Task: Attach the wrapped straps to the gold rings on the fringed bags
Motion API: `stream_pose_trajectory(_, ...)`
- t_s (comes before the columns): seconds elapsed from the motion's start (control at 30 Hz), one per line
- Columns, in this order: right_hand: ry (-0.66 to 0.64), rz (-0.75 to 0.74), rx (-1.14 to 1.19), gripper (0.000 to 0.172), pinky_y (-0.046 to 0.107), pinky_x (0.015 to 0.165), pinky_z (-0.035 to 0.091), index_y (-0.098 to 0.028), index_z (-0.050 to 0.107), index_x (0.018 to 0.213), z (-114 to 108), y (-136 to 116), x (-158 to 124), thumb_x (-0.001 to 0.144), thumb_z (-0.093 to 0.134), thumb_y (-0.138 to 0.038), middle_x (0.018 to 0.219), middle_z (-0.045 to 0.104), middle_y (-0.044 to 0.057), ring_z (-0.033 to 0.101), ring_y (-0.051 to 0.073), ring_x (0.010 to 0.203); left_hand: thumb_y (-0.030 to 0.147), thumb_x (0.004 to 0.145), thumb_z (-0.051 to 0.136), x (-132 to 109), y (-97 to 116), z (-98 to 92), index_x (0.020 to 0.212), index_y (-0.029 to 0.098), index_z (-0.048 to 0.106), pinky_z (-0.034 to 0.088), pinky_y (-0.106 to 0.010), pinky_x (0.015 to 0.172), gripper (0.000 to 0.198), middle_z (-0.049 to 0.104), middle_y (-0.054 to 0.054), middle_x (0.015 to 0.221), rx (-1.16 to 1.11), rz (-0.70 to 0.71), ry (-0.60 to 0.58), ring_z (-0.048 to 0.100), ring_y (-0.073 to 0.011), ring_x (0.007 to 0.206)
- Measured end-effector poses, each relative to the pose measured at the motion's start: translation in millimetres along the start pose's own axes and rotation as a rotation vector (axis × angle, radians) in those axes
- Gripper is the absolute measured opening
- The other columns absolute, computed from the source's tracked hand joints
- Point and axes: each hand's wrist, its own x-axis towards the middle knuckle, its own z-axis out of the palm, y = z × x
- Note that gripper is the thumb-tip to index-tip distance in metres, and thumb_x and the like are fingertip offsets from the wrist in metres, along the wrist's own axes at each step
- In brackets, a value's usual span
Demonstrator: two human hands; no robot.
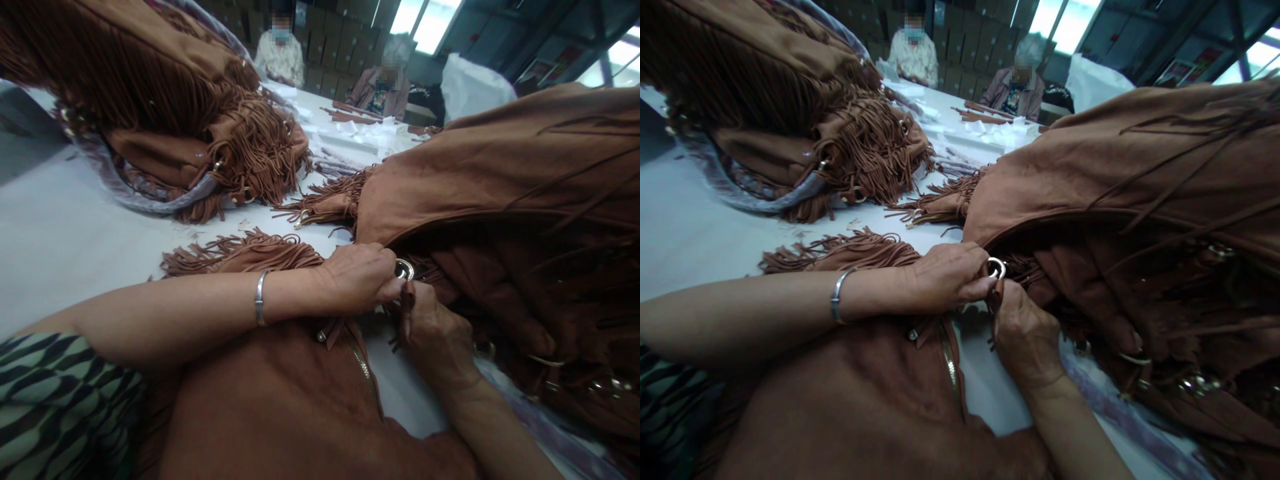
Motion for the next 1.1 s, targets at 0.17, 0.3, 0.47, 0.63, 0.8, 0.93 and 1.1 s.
stream_pose_trajectory(0.17, -0.002, 0.054, -0.089, 0.015, 0.022, 0.039, 0.027, -0.014, 0.052, 0.083, 2, -4, 1, 0.093, 0.042, -0.021, 0.051, 0.055, -0.001, 0.051, 0.013, 0.039, 0.040, 0.089, 0.041, 0, 2, -2.6, 0.091, 0.013, 0.058, 0.047, -0.031, 0.063, 0.032, 0.064, -0.008, 0.086, 0.009, -0.037, -0.009, 0.061, -0.0215, 0.076)
stream_pose_trajectory(0.3, -0.028, 0.078, -0.121, 0.016, 0.022, 0.039, 0.025, -0.015, 0.050, 0.083, 1, -8, 4, 0.094, 0.040, -0.021, 0.050, 0.055, 0.000, 0.052, 0.013, 0.039, 0.042, 0.090, 0.040, -3, 7, -1.5, 0.091, 0.012, 0.058, 0.048, -0.033, 0.063, 0.035, 0.063, -0.010, 0.087, 0.033, -0.069, 0.022, 0.061, -0.0231, 0.077)
stream_pose_trajectory(0.47, -0.045, 0.117, -0.004, 0.019, 0.022, 0.038, 0.025, -0.016, 0.048, 0.081, -2, -10, 8, 0.094, 0.034, -0.021, 0.049, 0.056, 0.000, 0.051, 0.014, 0.036, 0.038, 0.090, 0.039, -7, 10, 3.7, 0.093, 0.011, 0.057, 0.048, -0.033, 0.065, 0.033, 0.062, -0.011, 0.090, 0.059, -0.078, 0.106, 0.061, -0.0240, 0.080)
stream_pose_trajectory(0.63, -0.039, 0.112, 0.192, 0.018, 0.021, 0.042, 0.031, -0.016, 0.049, 0.086, -1, -5, 6, 0.095, 0.035, -0.023, 0.054, 0.060, 0.002, 0.056, 0.015, 0.041, 0.038, 0.090, 0.038, -8, 8, 2.8, 0.092, 0.012, 0.058, 0.049, -0.034, 0.066, 0.033, 0.063, -0.010, 0.092, 0.024, -0.073, 0.114, 0.062, -0.0242, 0.080)
stream_pose_trajectory(0.8, -0.099, 0.200, 0.142, 0.015, 0.022, 0.039, 0.027, -0.017, 0.048, 0.084, 1, -8, 5, 0.092, 0.036, -0.021, 0.050, 0.058, 0.002, 0.053, 0.016, 0.038, 0.039, 0.090, 0.039, -6, 8, -1.4, 0.090, 0.013, 0.059, 0.049, -0.034, 0.065, 0.033, 0.064, -0.010, 0.089, -0.007, -0.078, 0.066, 0.063, -0.0242, 0.079)
stream_pose_trajectory(0.93, -0.121, 0.247, 0.205, 0.013, 0.022, 0.041, 0.028, -0.018, 0.046, 0.084, 2, -8, 7, 0.091, 0.035, -0.023, 0.052, 0.059, 0.002, 0.054, 0.017, 0.040, 0.042, 0.091, 0.037, -5, 8, -0.3, 0.089, 0.013, 0.060, 0.048, -0.034, 0.065, 0.038, 0.065, -0.010, 0.086, -0.034, -0.050, 0.046, 0.063, -0.0241, 0.078)
stream_pose_trajectory(1.1, -0.121, 0.262, 0.164, 0.012, 0.023, 0.042, 0.027, -0.018, 0.048, 0.084, 4, 4, 7, 0.087, 0.040, -0.026, 0.051, 0.058, 0.002, 0.054, 0.018, 0.040, 0.039, 0.090, 0.040, -5, 8, 1.2, 0.090, 0.012, 0.060, 0.047, -0.030, 0.067, 0.034, 0.065, -0.008, 0.087, -0.028, 0.048, 0.069, 0.062, -0.0211, 0.080)
